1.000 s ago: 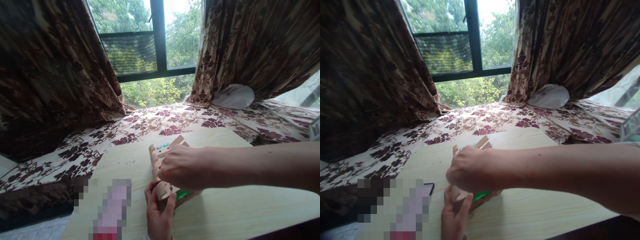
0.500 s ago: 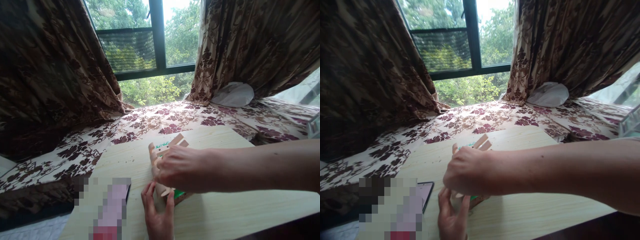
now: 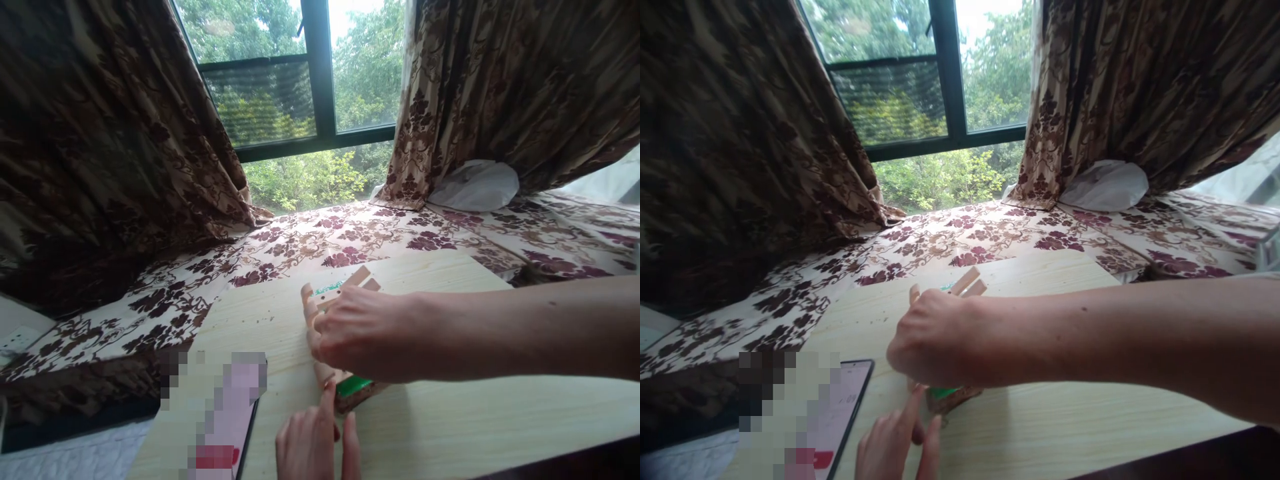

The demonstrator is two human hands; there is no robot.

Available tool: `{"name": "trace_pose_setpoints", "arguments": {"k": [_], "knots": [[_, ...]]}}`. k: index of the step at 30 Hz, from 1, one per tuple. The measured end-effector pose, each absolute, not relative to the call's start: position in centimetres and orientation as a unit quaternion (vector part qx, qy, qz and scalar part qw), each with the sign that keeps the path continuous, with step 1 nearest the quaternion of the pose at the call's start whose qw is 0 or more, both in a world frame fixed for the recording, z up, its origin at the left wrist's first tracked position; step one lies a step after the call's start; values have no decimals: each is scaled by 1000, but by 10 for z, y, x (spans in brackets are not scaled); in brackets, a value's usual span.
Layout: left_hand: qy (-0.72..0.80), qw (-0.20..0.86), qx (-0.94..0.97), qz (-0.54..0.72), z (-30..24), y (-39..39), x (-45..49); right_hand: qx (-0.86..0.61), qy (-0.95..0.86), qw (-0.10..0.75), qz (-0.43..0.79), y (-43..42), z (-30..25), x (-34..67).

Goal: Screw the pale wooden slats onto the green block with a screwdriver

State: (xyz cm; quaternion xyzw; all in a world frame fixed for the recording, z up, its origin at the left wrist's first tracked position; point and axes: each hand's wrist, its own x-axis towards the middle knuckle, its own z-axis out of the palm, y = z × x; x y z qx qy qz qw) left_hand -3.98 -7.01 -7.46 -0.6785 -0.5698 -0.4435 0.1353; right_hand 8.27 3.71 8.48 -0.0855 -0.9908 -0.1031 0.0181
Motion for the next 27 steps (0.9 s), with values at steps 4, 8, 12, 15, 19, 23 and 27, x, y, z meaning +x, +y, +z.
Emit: {"name": "trace_pose_setpoints", "arguments": {"k": [4, 8, 12, 15, 19, 23, 27], "knots": [[-573, 176, -693, -400, -83, -62, -39, -116, -989, -9, -89, 39, 88, 77], [-570, 197, -701, -380, -86, -58, -39, -191, -977, -74, -58, 40, 98, 76], [-570, 205, -708, -364, -86, -59, -40, -184, -978, -64, -75, 40, 101, 81], [-574, 187, -709, -364, -87, -61, -40, -124, -985, 1, -120, 39, 96, 84], [-588, 160, -711, -351, -85, -64, -40, -93, -988, 9, -120, 36, 87, 82], [-599, 147, -708, -343, -79, -65, -38, -117, -988, 1, -100, 37, 88, 81], [-605, 150, -706, -336, -75, -65, -35, -160, -982, -27, -96, 36, 93, 83]]}}
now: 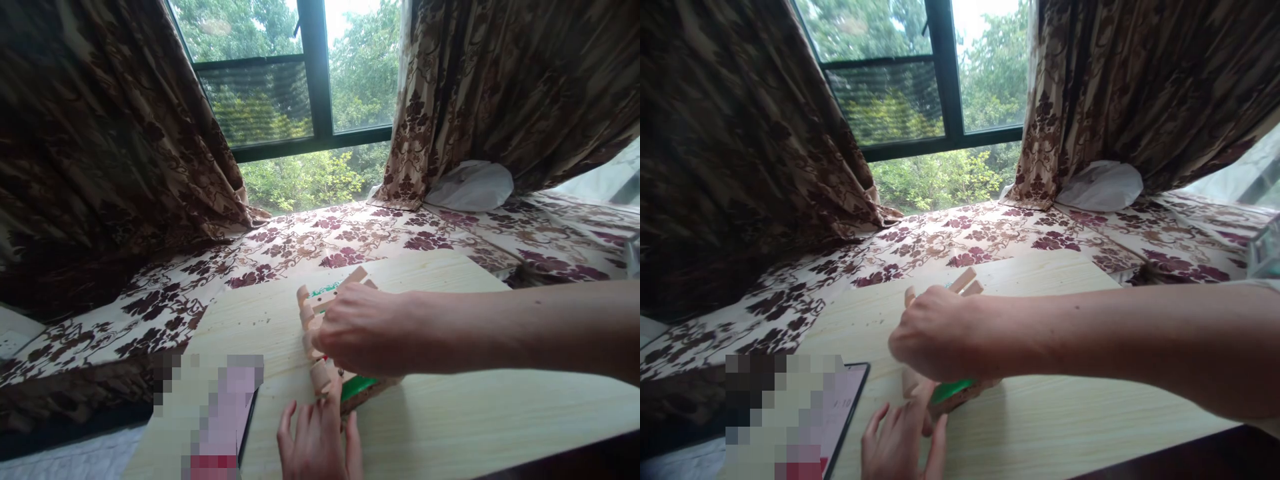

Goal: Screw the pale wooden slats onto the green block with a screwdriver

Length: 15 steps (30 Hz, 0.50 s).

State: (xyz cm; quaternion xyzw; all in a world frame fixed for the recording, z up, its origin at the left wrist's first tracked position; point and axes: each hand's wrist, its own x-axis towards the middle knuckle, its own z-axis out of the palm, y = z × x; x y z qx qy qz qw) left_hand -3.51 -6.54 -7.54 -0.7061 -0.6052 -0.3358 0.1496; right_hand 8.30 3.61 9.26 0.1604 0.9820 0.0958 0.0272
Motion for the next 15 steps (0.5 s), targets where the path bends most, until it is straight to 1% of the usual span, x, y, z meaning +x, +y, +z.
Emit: {"name": "trace_pose_setpoints", "arguments": {"k": [4, 6, 10, 13, 15], "knots": [[-611, 166, -701, -328, -78, -65, -33, 113, 988, -24, 105, 32, 95, 87], [-608, 171, -699, -335, -79, -65, -33, 99, 989, -30, 108, 31, 96, 88], [-611, 174, -695, -338, -80, -65, -31, 101, 991, -6, 92, 31, 95, 88], [-614, 172, -696, -331, -79, -66, -31, 140, 987, 35, 66, 33, 94, 88], [-613, 170, -699, -328, -79, -66, -32, 159, 984, 48, 64, 34, 94, 88]]}}
